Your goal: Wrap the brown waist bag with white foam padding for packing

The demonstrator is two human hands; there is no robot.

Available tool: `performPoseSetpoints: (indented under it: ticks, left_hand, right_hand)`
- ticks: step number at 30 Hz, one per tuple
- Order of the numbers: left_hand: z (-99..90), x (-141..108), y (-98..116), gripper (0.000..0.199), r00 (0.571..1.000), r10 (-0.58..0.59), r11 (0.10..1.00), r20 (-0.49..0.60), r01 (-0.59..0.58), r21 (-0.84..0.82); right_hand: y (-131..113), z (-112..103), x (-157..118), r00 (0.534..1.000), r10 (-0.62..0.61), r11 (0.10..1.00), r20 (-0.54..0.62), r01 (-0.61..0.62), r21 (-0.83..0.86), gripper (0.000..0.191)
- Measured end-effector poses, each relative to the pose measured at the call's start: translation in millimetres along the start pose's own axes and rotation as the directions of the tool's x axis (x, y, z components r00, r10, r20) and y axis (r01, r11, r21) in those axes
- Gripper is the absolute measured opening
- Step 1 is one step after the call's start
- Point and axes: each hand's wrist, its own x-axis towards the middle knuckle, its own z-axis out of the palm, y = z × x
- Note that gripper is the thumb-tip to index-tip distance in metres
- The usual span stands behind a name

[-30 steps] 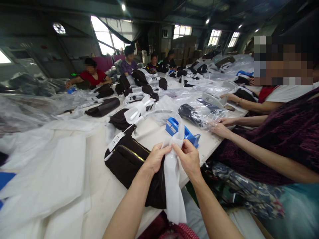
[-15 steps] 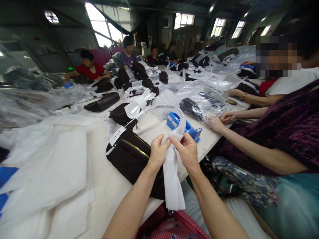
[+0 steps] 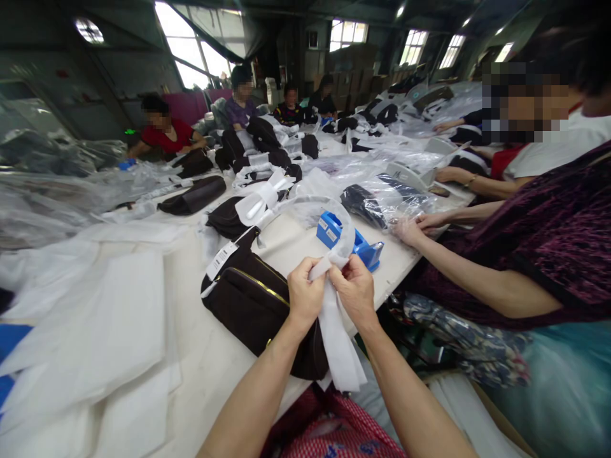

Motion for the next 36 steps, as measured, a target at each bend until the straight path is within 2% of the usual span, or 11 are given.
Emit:
performPoseSetpoints:
  ticks: [4,7,9,12,15,18,20,25,29,32,36]
  left_hand:
    - [1.3,-6,4,0.03,0.989,0.116,0.985,0.089,-0.126,0.116]
    - [-5.4,-3,7,0.044,0.958,0.139,0.987,0.25,-0.154,0.041]
    - [-14.0,3,7,0.044,0.91,0.097,0.991,0.402,-0.049,-0.128]
    - [-25.2,14,1,0.043,0.833,-0.017,0.909,0.553,0.244,-0.339]
    - [-26.9,20,-6,0.036,0.849,-0.181,0.822,0.497,0.408,-0.397]
    - [-22.8,20,-8,0.035,0.877,-0.283,0.766,0.388,0.45,-0.459]
    - [-21.1,19,-8,0.039,0.863,-0.312,0.726,0.398,0.487,-0.486]
    - [-25.2,19,-12,0.055,0.711,-0.312,0.609,0.63,0.659,-0.442]
    - [-29.6,18,-15,0.061,0.62,-0.293,0.621,0.728,0.702,-0.348]
    - [-30.5,17,-11,0.063,0.625,-0.291,0.668,0.725,0.675,-0.313]
    - [-29.1,17,-3,0.058,0.698,-0.256,0.75,0.668,0.58,-0.318]
  right_hand:
    - [2,-6,5,0.999,-0.019,0.997,-0.051,0.015,-0.076,0.024]
    - [1,-15,8,0.996,-0.018,0.99,-0.086,0.006,-0.138,0.024]
    - [0,-20,8,0.994,-0.019,0.985,-0.112,0.0,-0.17,0.026]
    - [0,-20,4,0.996,-0.012,0.991,-0.088,0.0,-0.136,0.026]
    - [-1,-16,-1,0.998,-0.052,0.993,-0.041,0.047,-0.109,0.026]
    - [-4,-12,-3,0.993,-0.117,0.984,-0.008,0.115,-0.135,0.029]
    - [-6,-11,-3,0.989,-0.148,0.979,0.031,0.151,-0.14,0.027]
    - [-9,-14,3,0.967,-0.172,0.972,0.188,0.197,-0.126,0.018]
    - [-13,-17,6,0.949,-0.198,0.96,0.246,0.239,-0.147,0.011]
    - [-20,-21,8,0.932,-0.258,0.932,0.256,0.31,-0.189,0.012]
    - [-32,-28,13,0.931,-0.169,0.94,0.324,0.251,-0.232,0.019]
